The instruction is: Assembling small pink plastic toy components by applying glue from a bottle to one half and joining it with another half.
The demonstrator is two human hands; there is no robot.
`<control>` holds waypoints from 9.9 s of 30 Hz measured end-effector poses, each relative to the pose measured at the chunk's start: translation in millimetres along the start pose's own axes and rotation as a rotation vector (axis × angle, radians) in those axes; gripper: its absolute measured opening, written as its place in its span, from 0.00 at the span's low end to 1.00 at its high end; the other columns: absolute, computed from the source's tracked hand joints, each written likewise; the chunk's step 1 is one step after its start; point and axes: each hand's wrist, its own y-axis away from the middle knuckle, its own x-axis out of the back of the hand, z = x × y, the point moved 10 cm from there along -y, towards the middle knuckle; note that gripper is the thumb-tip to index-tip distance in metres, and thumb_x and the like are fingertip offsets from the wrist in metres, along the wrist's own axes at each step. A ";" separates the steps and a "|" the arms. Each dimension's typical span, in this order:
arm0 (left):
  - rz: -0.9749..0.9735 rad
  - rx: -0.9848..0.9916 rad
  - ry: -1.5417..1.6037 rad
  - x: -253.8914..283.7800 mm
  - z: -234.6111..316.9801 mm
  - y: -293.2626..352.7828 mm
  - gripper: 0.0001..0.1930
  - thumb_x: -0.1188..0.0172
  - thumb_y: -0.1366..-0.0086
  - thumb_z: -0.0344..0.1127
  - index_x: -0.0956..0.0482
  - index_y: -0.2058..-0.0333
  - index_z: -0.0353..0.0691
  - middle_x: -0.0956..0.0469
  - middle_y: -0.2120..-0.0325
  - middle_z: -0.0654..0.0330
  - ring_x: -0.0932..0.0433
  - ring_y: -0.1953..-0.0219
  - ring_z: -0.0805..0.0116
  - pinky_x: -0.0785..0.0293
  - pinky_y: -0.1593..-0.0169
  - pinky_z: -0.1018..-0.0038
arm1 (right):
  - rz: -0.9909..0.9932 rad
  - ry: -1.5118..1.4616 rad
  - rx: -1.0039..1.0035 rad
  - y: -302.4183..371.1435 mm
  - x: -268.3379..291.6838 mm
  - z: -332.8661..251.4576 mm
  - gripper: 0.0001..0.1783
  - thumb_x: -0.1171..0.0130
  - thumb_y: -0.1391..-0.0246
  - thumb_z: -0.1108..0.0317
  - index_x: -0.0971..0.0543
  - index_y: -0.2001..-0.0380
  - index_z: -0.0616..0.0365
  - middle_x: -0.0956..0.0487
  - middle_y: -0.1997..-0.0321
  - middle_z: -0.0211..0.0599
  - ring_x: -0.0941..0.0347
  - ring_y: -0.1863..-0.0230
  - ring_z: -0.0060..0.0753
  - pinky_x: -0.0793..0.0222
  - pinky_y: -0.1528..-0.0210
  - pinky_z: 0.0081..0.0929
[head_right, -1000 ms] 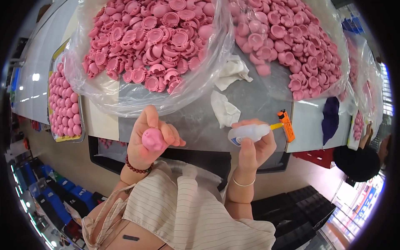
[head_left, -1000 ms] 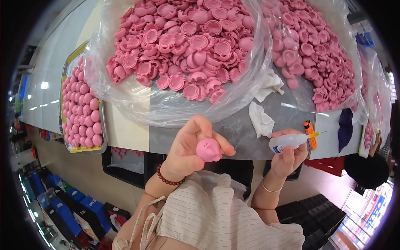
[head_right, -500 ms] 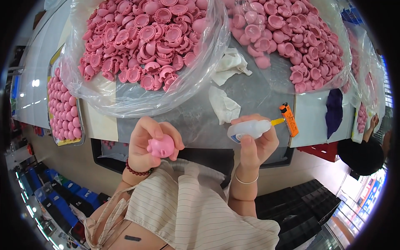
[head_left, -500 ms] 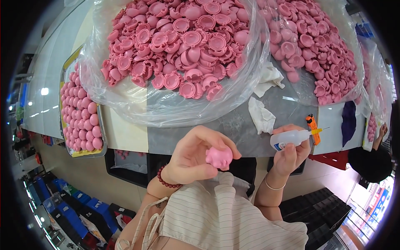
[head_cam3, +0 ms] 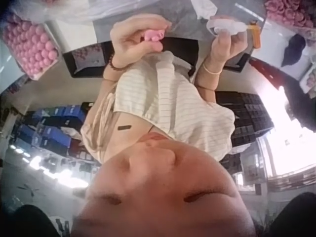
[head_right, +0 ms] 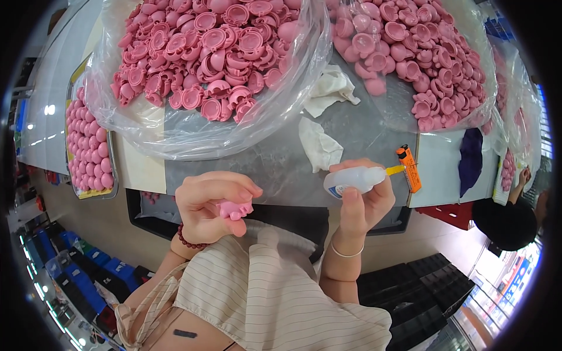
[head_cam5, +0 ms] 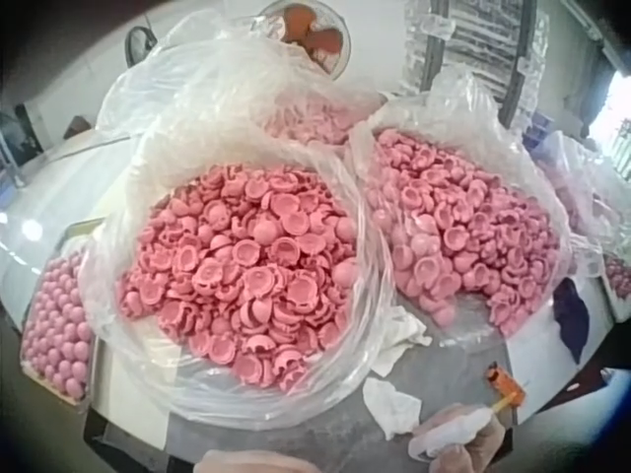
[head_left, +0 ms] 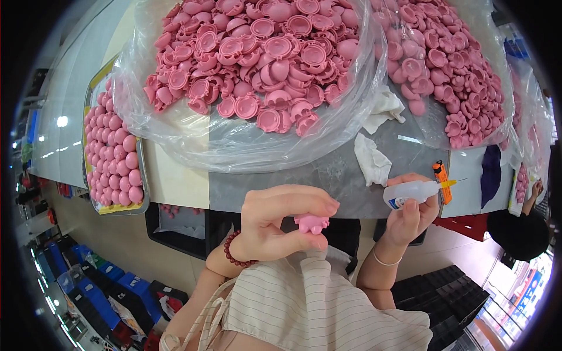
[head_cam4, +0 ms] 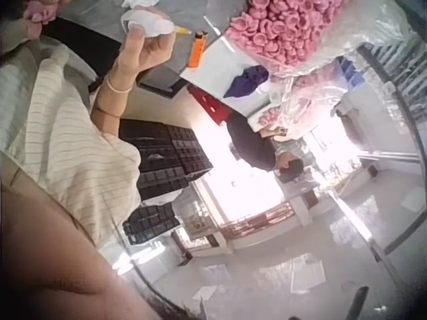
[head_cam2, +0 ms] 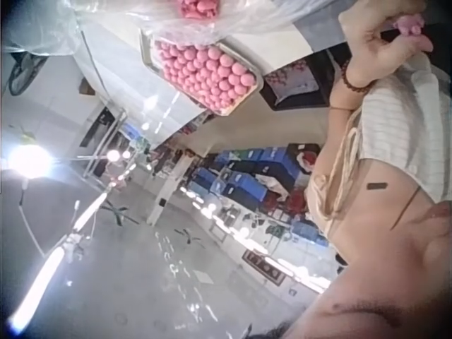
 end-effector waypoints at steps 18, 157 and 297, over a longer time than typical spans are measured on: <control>0.524 0.090 -1.528 225.0 80.3 36.4 0.15 0.51 0.44 0.29 0.31 0.57 0.32 0.32 0.54 0.50 0.33 0.52 0.56 0.38 0.51 0.69 | -0.060 -0.021 0.089 1.6 -0.7 -2.2 0.17 0.51 0.57 0.62 0.33 0.70 0.69 0.29 0.72 0.48 0.33 0.73 0.31 0.37 0.69 0.22; 0.172 0.341 0.535 0.7 -50.9 14.1 0.25 0.37 0.51 0.38 0.36 0.57 0.33 0.29 0.63 0.46 0.25 0.69 0.67 0.25 0.67 0.73 | -0.157 0.972 0.374 -87.4 7.7 -47.4 0.10 0.46 0.56 0.75 0.27 0.66 0.62 0.27 0.64 0.34 0.33 0.63 0.21 0.37 0.63 0.16; -0.170 0.276 0.841 -37.8 -12.0 12.9 0.21 0.34 0.57 0.29 0.36 0.65 0.36 0.30 0.69 0.62 0.30 0.65 0.76 0.34 0.60 0.79 | 0.184 0.230 0.120 -2.1 20.2 -3.7 0.18 0.44 0.61 0.62 0.28 0.77 0.72 0.29 0.77 0.43 0.34 0.75 0.34 0.37 0.70 0.27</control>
